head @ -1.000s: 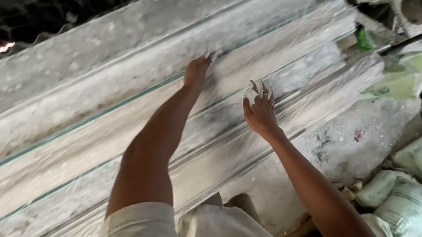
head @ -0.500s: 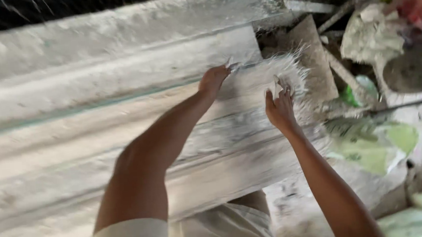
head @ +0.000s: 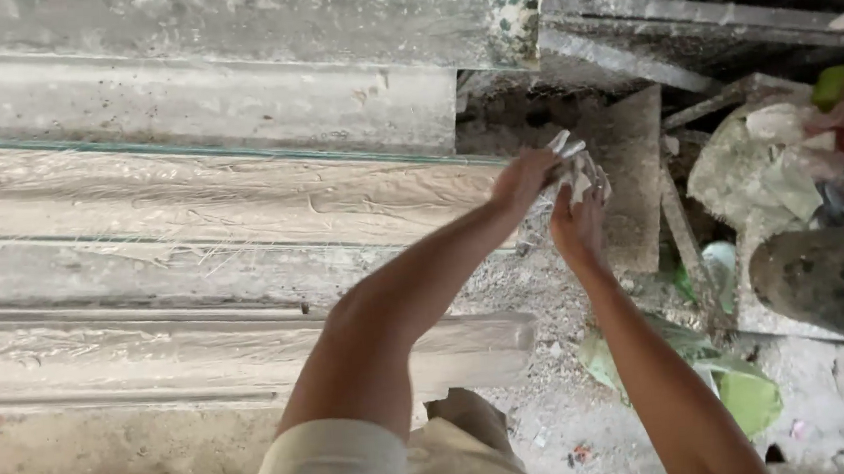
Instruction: The recorder is applying fiberglass strands and gypsum plaster slurry into a long mold tray to manufacture ceiling moldings.
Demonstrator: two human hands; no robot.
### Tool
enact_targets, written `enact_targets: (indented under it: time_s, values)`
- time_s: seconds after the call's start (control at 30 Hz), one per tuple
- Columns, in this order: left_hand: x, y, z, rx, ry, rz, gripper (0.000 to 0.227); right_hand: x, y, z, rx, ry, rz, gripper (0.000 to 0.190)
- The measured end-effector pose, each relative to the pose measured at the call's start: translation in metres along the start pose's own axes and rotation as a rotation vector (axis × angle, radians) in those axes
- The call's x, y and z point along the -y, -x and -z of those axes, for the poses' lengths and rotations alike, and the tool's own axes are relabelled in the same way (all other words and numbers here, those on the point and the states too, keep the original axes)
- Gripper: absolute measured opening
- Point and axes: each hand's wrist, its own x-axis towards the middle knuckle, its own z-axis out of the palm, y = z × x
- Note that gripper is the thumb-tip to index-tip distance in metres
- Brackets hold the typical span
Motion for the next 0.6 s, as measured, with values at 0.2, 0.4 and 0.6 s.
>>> enact_targets:
  time_s: [0.2,0.4,0.6]
  values:
    - [-0.032,0.031,0.174,0.044,-0.147,-0.025,0.049,0.007,-0.011,0.015,-0.129,-0.149,0.328,0.029]
    - [0.017,0.143,0.192,-0.043,0.284,0.372,0.048,0.071,0.013,0.002,0.126,-0.387,0.154,0.039]
    - [0.026,0.189,0.18,0.095,0.245,0.991,0.048,0.04,0.001,-0.006,0.178,0.257,0.364,0.037]
